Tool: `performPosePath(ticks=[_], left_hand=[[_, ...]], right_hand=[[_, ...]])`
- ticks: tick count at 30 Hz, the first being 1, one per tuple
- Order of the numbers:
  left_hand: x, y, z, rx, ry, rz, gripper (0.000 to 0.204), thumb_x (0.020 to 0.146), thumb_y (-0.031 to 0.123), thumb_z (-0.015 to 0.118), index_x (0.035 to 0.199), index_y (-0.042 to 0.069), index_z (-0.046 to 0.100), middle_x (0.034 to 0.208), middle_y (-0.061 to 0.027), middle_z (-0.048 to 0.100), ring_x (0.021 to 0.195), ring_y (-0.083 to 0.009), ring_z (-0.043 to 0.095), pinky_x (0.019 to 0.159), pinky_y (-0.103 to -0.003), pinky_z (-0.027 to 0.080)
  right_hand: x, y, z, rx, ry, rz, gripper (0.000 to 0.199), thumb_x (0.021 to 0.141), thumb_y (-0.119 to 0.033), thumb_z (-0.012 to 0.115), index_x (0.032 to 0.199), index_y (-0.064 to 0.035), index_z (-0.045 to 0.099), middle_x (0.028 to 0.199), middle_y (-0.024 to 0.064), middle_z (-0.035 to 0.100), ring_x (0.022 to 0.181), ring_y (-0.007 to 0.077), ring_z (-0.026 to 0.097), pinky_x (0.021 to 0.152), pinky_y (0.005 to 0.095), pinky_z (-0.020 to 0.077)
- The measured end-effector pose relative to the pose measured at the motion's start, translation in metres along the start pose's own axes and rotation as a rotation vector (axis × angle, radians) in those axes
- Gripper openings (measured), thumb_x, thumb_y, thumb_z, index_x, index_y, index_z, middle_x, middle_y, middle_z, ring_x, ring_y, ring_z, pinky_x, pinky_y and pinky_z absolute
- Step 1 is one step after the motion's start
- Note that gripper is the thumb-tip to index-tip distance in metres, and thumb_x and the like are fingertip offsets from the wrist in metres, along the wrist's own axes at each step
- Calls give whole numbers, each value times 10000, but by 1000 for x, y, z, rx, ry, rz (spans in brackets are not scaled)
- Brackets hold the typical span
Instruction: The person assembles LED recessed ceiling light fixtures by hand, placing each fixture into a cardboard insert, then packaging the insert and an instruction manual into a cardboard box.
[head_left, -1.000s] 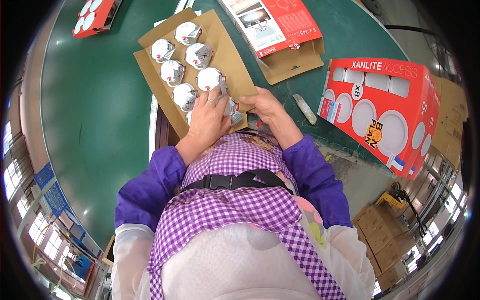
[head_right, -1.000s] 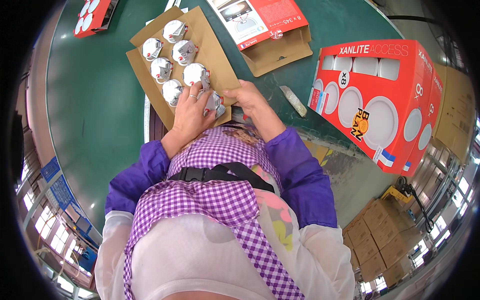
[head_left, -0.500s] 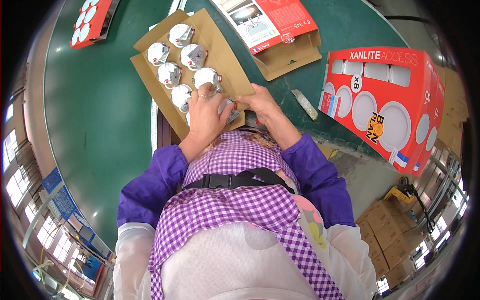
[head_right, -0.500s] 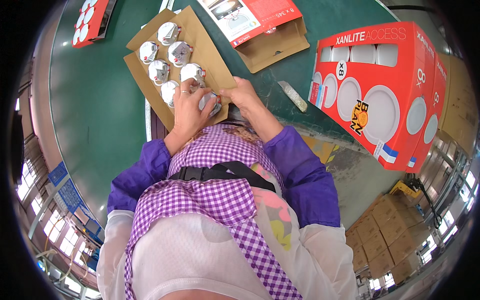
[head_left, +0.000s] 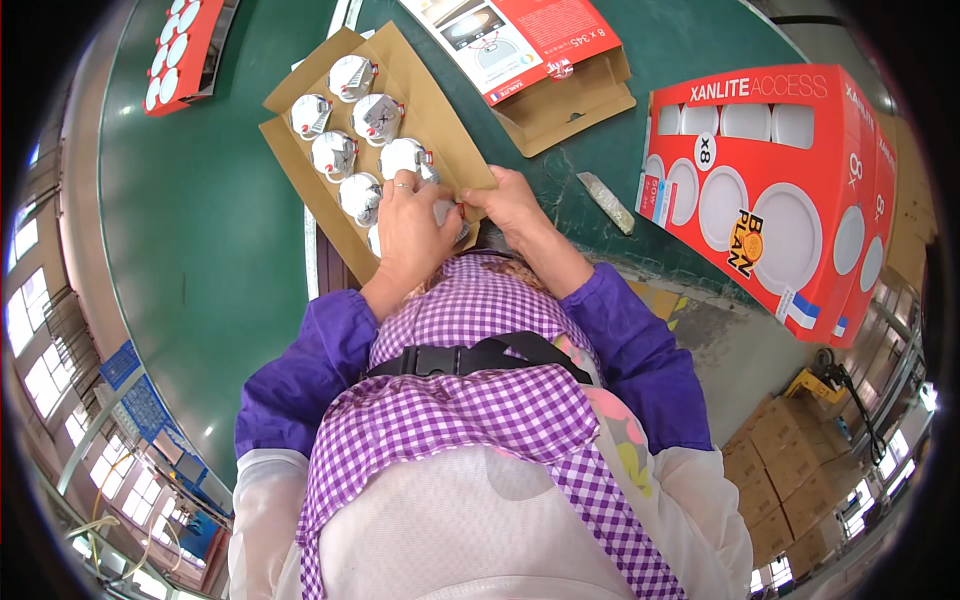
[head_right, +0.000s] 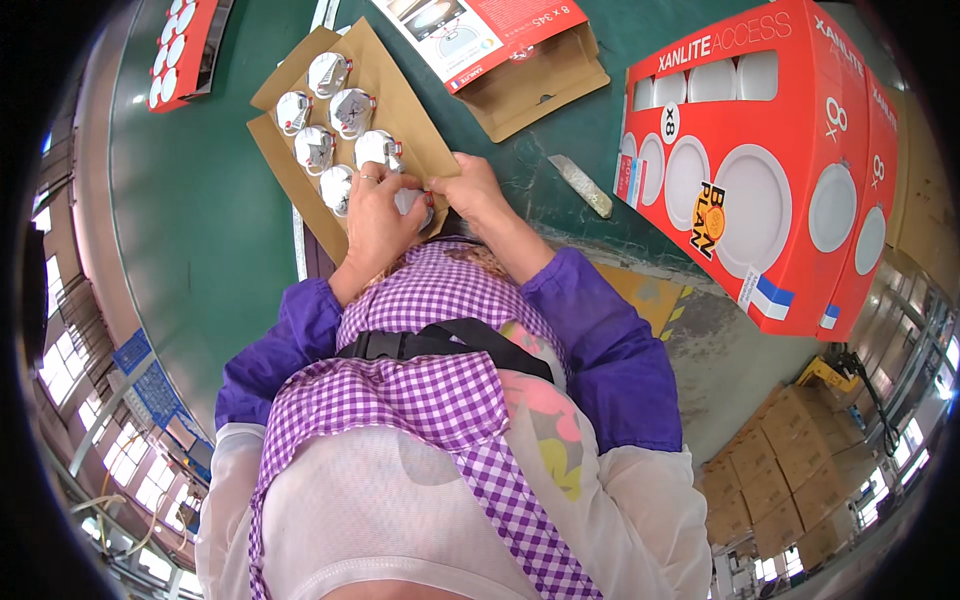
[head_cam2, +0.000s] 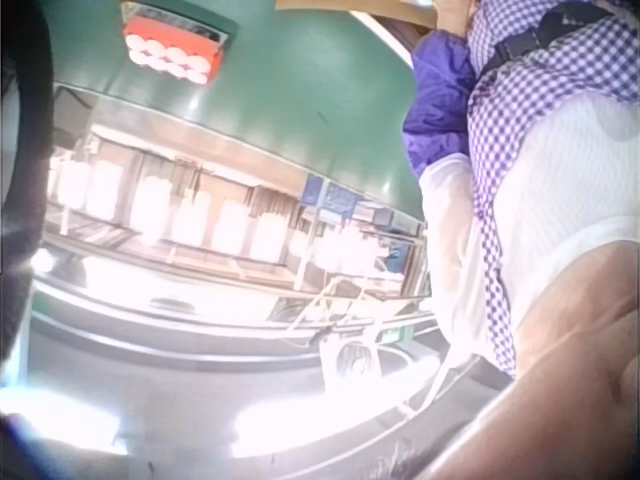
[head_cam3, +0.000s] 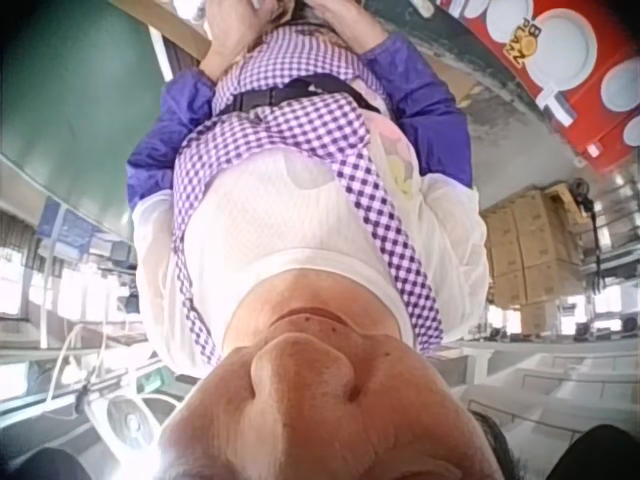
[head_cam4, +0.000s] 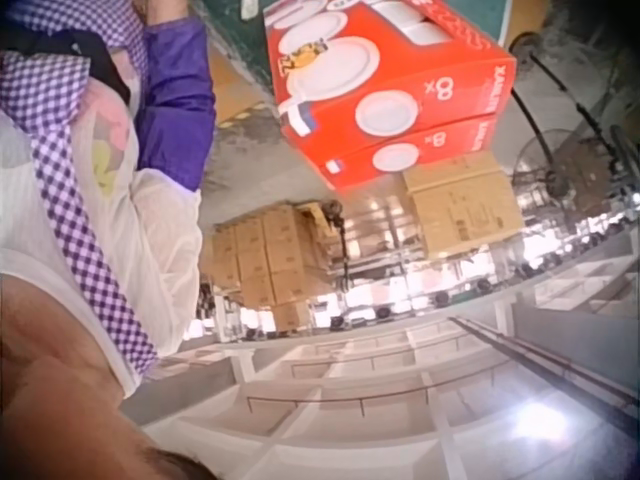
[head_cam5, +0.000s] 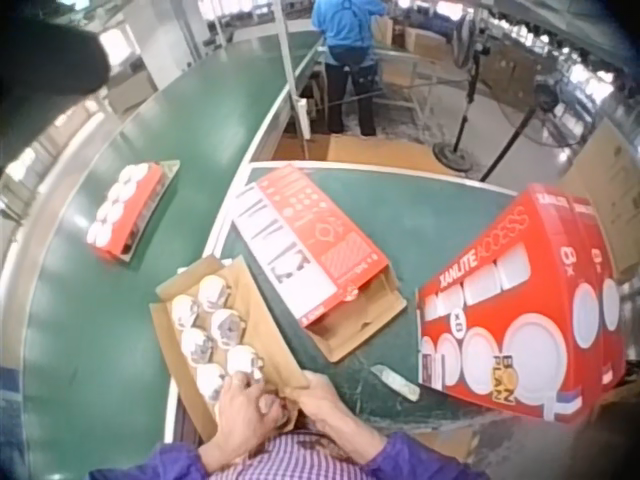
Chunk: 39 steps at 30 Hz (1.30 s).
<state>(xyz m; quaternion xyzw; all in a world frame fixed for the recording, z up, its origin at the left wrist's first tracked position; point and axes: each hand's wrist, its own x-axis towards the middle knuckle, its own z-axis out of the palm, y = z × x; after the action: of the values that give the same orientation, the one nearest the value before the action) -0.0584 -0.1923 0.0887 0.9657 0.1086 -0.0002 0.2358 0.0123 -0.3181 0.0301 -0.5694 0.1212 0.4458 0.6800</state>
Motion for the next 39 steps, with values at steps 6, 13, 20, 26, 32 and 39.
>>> performPosePath(ticks=[6, 13, 20, 26, 32, 39], left_hand=[[-4, -4, 6, -117, 16, -78, 229, 690, 163, 741, 893, 73, 684, 990, -158, 534, 955, -346, 527, 806, -422, 440], [-9, -15, 15, -144, 3, -5, 287, 658, 129, 784, 921, 89, 678, 1119, -159, 476, 1037, -337, 468, 887, -431, 397], [-13, -18, 16, -207, 49, 52, 296, 667, 98, 778, 946, 94, 678, 1079, -143, 457, 1012, -316, 458, 890, -414, 397], [-20, -24, 18, -203, 55, 112, 312, 674, 87, 782, 966, 103, 674, 1024, -124, 464, 960, -302, 445, 828, -412, 395], [-27, -32, 24, -201, 111, 167, 306, 692, 73, 777, 980, 107, 678, 1000, -110, 489, 930, -288, 456, 790, -384, 409], [-34, -36, 32, -214, 145, 193, 293, 716, 77, 759, 991, 110, 665, 1008, -126, 479, 903, -303, 470, 763, -396, 431]], right_hand=[[4, 1, -1, -94, 0, -55, 326, 794, -24, 650, 1107, 64, 620, 977, 123, 685, 841, 158, 642, 738, 297, 515], [-17, -7, -23, -598, 212, -515, 306, 782, -82, 664, 1059, 38, 616, 907, 170, 649, 859, 300, 637, 795, 383, 502], [-64, -12, -88, -1443, 630, -596, 311, 801, -56, 638, 1095, 8, 560, 1211, 167, 536, 1118, 383, 499, 894, 417, 439], [-57, -17, -92, -1370, 558, -415, 193, 819, -59, 628, 984, -4, 545, 1040, 177, 607, 997, 380, 570, 827, 429, 461], [-69, -44, -28, -706, 96, -499, 128, 923, -126, 549, 1006, -38, 507, 801, 152, 616, 702, 274, 649, 609, 368, 500], [-62, -7, -35, -374, -171, -41, 163, 918, -81, 561, 1069, -26, 530, 791, 81, 624, 624, 118, 620, 566, 275, 494]])
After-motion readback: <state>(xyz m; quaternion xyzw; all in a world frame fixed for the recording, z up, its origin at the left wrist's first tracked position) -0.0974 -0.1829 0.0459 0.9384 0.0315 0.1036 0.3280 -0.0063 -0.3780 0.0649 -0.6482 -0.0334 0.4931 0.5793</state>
